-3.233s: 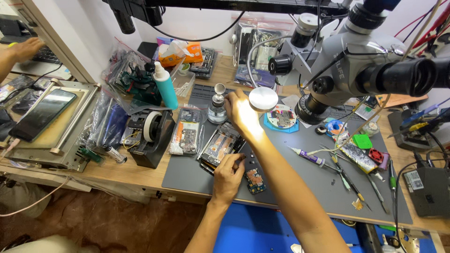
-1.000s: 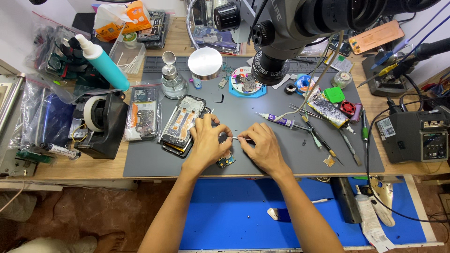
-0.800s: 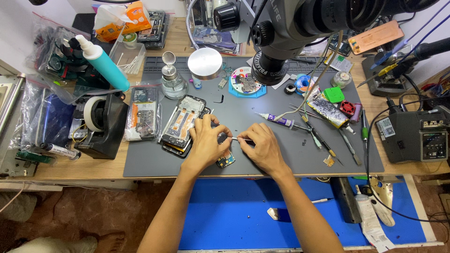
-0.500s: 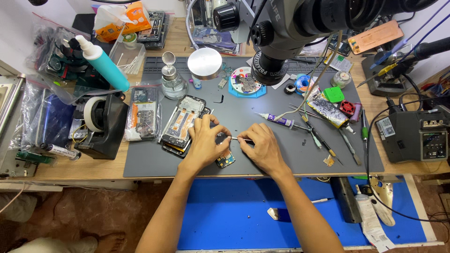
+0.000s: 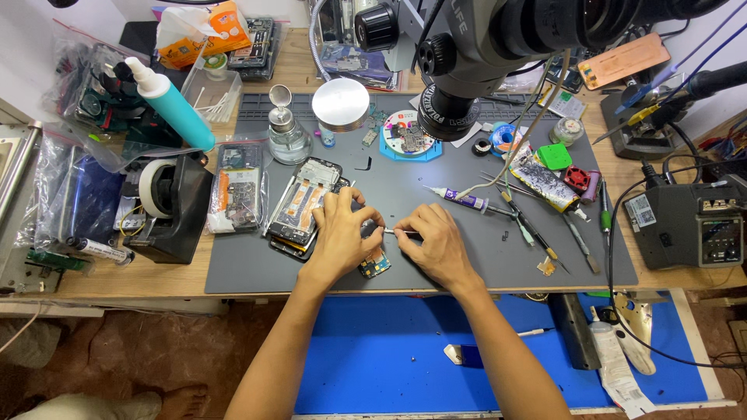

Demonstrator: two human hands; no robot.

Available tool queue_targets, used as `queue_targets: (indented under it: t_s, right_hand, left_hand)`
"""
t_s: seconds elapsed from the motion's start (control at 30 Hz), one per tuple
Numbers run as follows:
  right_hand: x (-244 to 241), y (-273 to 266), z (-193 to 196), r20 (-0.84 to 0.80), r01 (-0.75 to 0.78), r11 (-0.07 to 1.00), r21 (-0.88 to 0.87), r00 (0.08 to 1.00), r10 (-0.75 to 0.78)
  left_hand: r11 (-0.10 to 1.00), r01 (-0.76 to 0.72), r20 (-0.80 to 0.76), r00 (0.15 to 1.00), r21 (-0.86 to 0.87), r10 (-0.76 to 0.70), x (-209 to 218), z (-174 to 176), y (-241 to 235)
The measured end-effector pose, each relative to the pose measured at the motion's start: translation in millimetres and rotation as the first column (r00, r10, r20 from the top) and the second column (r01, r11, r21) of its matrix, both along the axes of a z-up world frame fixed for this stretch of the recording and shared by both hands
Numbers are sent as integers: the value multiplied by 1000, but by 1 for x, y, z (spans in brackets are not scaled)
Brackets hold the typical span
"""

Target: The person uses a small tool to work on a circuit board on a cluttered workbench. They then pick up a small electronic device, connect a cable to it, and place it on a shelf above the desk.

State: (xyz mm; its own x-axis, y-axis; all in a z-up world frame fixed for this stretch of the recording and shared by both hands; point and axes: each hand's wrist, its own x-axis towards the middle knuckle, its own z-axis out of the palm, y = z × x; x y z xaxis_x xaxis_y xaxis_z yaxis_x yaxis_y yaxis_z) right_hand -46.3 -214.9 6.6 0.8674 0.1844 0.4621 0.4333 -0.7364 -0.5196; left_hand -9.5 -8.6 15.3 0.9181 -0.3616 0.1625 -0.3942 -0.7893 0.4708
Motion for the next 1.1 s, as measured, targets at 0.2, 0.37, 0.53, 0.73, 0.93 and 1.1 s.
queue_targets:
  t_s: [0.2, 0.37, 0.53, 0.73, 0.93, 1.1]
  right_hand:
    - [1, -1, -5, 10, 15, 1000, 3, 1000, -15]
    - [0, -1, -4, 16, 15, 1000, 20, 1000, -15]
    - [-5, -3, 0, 19, 42, 996, 82, 999, -43]
    - [-8, -8, 0, 65, 78, 996, 39, 995, -80]
    - [-14, -6, 19, 101, 108, 977, 185, 987, -128]
    - [-15, -12, 4, 16, 273, 899, 342, 955, -296]
  left_hand:
    - [1000, -6, 14, 1000, 10, 6, 0, -2, 0]
    - [1000, -1, 16, 1000, 11, 1, -1, -1, 0]
    - [998, 9, 8, 1000, -56, -9, -2, -3, -3]
    - [990, 1, 71, 997, -143, 9, -2, -11, 2]
    - [863, -26, 308, 928, -505, 209, -7, 2, 38]
    - [648, -247, 290, 741, -721, 606, -28, -2, 78]
